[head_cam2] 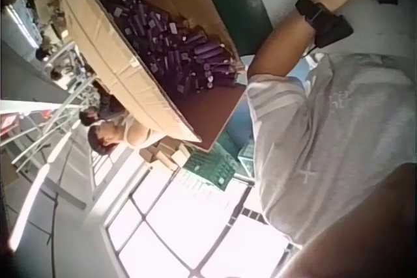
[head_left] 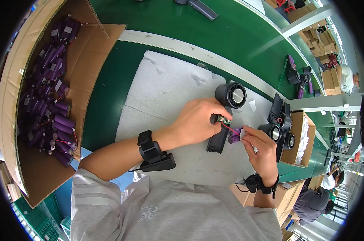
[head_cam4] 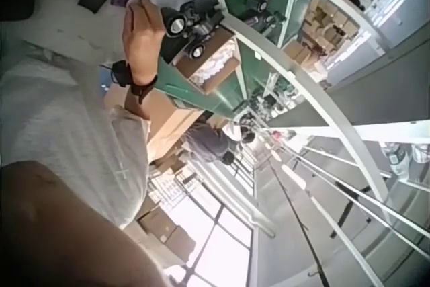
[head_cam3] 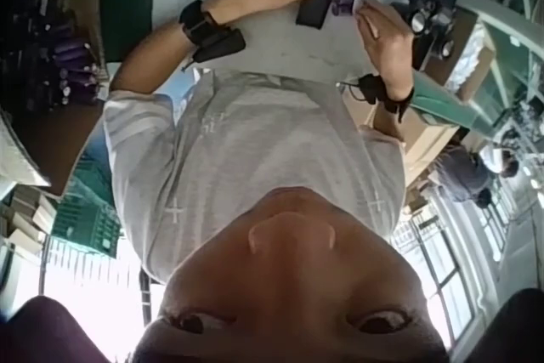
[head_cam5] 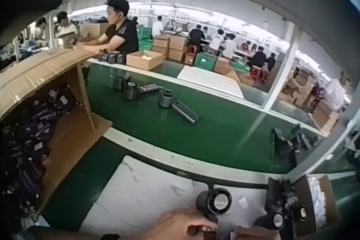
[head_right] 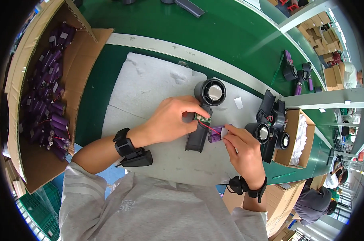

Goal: The person connects a battery pack to a circuit board inside a handheld fan housing and fits it into place, then removes it to reconnect the wires before setting the fan aside to repeat the process.

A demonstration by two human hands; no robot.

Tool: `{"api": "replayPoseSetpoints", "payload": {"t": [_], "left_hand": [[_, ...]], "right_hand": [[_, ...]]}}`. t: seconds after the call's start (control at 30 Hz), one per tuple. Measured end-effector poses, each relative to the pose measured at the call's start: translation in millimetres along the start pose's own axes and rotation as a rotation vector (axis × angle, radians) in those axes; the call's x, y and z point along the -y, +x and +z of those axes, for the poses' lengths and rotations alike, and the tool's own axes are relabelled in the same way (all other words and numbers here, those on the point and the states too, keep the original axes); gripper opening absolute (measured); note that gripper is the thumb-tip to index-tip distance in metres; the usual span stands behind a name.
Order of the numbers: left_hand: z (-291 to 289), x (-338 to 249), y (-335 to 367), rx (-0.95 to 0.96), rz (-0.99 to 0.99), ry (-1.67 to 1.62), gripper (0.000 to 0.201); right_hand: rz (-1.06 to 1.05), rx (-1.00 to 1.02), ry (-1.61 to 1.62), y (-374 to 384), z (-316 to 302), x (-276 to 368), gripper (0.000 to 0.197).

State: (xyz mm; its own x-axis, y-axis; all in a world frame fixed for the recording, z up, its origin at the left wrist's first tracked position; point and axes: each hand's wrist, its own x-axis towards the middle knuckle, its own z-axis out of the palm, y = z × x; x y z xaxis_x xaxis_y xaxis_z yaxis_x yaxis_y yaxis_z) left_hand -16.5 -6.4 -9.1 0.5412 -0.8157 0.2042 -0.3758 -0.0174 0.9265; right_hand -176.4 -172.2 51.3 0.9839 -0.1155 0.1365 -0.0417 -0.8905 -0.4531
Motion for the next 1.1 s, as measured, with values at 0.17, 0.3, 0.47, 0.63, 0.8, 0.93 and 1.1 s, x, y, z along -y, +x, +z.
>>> {"api": "replayPoseSetpoints", "payload": {"t": [0.17,0.3,0.47,0.63,0.8,0.93,1.1], "left_hand": [[-5,-3,1,0.032,-0.036,0.002,0.030],[-3,0,0,0.013,-0.017,-0.024,0.031],[-4,-3,2,0.037,-0.016,-0.037,0.031],[-8,-6,5,0.082,-0.097,-0.049,0.026],[-7,4,-2,0.029,-0.030,-0.063,0.030],[-11,0,-1,0.030,-0.007,-0.041,0.031],[-7,-4,3,0.037,-0.049,-0.034,0.026]], "right_hand": [[-0.002,0.013,-0.051,3,-1,9,0.014],[-0.013,-0.002,-0.007,-1,1,2,0.015],[0.005,-0.023,-0.009,0,3,6,0.015],[0.104,-0.067,0.022,-1,13,4,0.014],[0.259,-0.208,0.119,-4,-3,-9,0.011],[0.564,-0.799,-0.192,-38,-73,-81,0.010],[0.405,-0.733,-0.074,-10,-67,-23,0.038]]}}
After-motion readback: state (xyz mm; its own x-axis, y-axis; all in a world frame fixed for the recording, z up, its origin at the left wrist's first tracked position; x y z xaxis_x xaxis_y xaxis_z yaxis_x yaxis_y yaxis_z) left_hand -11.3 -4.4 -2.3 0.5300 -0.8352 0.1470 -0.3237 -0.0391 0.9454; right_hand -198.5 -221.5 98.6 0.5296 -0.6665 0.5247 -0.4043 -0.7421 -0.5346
